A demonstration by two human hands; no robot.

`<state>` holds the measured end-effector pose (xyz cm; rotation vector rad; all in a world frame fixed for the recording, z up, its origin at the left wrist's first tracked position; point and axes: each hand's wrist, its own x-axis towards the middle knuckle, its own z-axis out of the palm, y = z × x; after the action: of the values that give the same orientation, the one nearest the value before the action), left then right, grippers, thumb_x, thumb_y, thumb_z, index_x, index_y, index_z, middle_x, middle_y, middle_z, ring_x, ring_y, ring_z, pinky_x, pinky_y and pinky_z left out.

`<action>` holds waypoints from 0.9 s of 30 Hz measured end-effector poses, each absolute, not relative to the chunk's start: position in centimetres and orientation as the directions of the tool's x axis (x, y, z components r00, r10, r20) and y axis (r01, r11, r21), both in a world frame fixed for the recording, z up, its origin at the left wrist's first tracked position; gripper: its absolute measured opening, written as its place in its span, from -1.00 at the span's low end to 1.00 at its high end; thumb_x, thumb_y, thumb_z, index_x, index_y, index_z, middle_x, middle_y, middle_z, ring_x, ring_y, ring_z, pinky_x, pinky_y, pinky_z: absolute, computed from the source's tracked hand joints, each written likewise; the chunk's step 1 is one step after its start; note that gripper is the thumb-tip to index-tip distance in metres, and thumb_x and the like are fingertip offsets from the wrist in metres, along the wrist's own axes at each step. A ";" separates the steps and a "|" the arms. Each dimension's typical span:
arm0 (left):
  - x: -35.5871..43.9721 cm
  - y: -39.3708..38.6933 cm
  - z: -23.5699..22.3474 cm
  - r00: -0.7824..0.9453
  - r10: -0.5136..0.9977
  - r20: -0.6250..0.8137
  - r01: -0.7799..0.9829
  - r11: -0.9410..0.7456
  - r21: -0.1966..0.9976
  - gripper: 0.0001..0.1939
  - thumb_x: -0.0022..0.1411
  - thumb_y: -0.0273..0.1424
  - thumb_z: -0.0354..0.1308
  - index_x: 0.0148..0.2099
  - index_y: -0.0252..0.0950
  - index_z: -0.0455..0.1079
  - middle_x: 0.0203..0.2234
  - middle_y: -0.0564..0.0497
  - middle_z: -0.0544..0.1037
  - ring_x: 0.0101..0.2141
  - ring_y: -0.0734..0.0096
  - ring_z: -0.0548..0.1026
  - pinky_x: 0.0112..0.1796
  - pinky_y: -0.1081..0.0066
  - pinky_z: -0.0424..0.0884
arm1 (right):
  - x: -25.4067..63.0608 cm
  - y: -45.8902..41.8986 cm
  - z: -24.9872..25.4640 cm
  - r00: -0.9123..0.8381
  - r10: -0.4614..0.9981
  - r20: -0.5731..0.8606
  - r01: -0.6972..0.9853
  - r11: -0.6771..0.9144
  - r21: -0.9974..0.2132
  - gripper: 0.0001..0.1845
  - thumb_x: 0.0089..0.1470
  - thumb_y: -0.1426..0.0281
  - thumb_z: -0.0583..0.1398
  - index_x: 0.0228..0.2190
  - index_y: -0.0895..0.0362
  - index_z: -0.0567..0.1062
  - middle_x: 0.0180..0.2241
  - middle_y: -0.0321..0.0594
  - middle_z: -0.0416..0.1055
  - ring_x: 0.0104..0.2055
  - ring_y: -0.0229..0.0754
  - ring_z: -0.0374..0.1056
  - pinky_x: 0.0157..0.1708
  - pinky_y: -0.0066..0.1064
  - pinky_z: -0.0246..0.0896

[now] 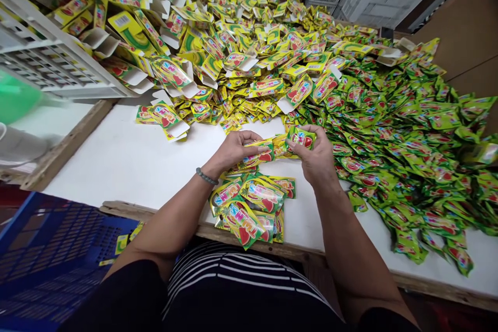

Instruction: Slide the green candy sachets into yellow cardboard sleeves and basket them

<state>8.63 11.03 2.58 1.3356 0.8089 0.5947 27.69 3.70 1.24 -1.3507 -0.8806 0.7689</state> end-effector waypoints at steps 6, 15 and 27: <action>8.7 11.0 2.6 0.616 0.751 -0.240 0.022 0.288 0.957 -0.59 -0.15 -0.26 0.49 -0.29 -0.38 0.49 -0.44 -0.01 0.60 -0.47 0.50 0.50 -0.39 0.46 0.38 | 28.6 3.8 0.6 0.480 0.873 0.088 0.062 0.067 -0.996 -0.50 -0.18 0.26 0.41 -0.20 0.01 0.35 -0.27 -0.32 0.40 -0.31 -0.20 0.40 -0.22 -0.25 0.42; 8.8 10.9 2.3 0.631 0.726 -0.275 0.007 0.349 0.937 -0.54 -0.18 -0.23 0.50 -0.27 -0.39 0.48 -0.44 -0.02 0.61 -0.47 0.50 0.50 -0.41 0.46 0.39 | 28.2 3.1 2.2 0.293 0.952 0.084 0.125 0.049 -0.991 -0.48 -0.21 0.24 0.43 -0.19 0.00 0.39 -0.33 -0.31 0.47 -0.38 -0.16 0.40 -0.41 -0.29 0.38; 9.0 10.6 2.7 0.589 0.780 -0.212 0.033 0.239 0.971 -0.60 -0.13 -0.24 0.46 -0.30 -0.38 0.47 -0.42 -0.02 0.60 -0.44 0.48 0.50 -0.37 0.45 0.39 | 28.6 3.1 2.0 0.351 0.929 0.117 0.192 0.051 -0.980 -0.64 -0.18 0.22 0.42 -0.34 0.03 0.46 -0.45 -0.34 0.44 -0.46 -0.22 0.36 -0.50 -0.35 0.34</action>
<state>9.00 10.61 2.70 1.2393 0.8157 0.5984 28.64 3.06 1.98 -1.4254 -1.0947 0.7807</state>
